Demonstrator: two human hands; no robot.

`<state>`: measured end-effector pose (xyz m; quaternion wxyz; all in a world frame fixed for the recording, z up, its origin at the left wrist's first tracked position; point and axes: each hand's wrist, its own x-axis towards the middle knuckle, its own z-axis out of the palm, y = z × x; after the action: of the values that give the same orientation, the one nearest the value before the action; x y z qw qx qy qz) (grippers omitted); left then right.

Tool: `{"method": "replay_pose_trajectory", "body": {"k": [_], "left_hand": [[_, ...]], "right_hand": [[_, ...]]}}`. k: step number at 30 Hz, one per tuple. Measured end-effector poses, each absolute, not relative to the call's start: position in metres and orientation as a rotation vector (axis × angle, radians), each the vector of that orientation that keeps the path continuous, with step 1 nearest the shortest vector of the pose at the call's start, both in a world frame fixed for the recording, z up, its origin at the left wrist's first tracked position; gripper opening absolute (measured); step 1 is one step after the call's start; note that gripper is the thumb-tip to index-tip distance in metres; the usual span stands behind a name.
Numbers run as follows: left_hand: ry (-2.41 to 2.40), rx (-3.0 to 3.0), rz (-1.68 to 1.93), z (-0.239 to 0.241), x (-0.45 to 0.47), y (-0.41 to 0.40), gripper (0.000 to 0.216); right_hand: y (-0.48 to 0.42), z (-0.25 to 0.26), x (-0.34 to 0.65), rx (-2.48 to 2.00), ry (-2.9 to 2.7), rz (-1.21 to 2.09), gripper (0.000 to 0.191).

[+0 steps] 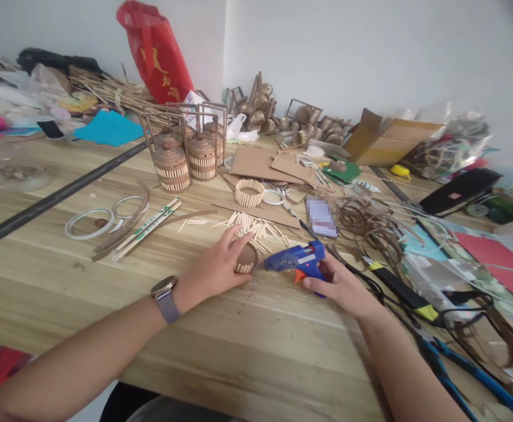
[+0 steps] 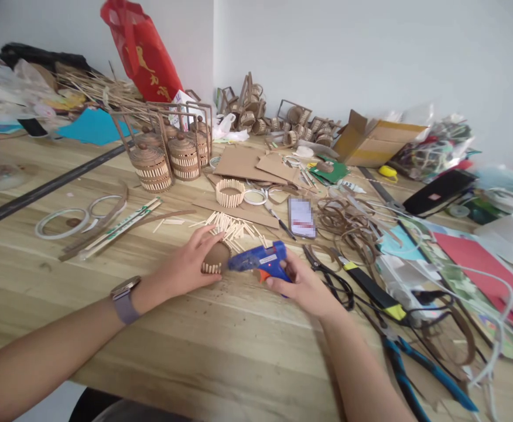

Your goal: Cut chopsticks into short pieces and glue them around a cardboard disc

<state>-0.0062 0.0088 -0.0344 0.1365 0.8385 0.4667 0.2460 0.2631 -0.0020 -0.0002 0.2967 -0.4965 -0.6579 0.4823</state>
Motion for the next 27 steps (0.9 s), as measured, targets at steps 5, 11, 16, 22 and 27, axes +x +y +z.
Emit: {"method": "replay_pose_trajectory", "body": {"k": [5,11,16,22,27], "left_hand": [[1.35,2.411,0.72,-0.035,-0.007,0.009,0.085],[1.354,2.388,0.682,-0.034,-0.008,0.011,0.09],[1.388,2.34,0.647,-0.029,-0.006,0.01,0.09],[1.395,2.322,0.646,-0.027,-0.006,0.009,0.088],[1.401,2.32,0.641,-0.027,-0.006,0.01,0.087]], "right_hand": [[-0.006,-0.01,0.255,-1.479,-1.7,1.339,0.045],[-0.006,-0.012,0.251,-1.42,-1.762,1.308,0.044],[-0.002,-0.015,0.252,-1.321,-1.973,1.211,0.036],[-0.003,-0.016,0.25,-1.249,-2.117,1.073,0.029],[-0.003,-0.016,0.249,-1.266,-2.149,1.032,0.035]]}}
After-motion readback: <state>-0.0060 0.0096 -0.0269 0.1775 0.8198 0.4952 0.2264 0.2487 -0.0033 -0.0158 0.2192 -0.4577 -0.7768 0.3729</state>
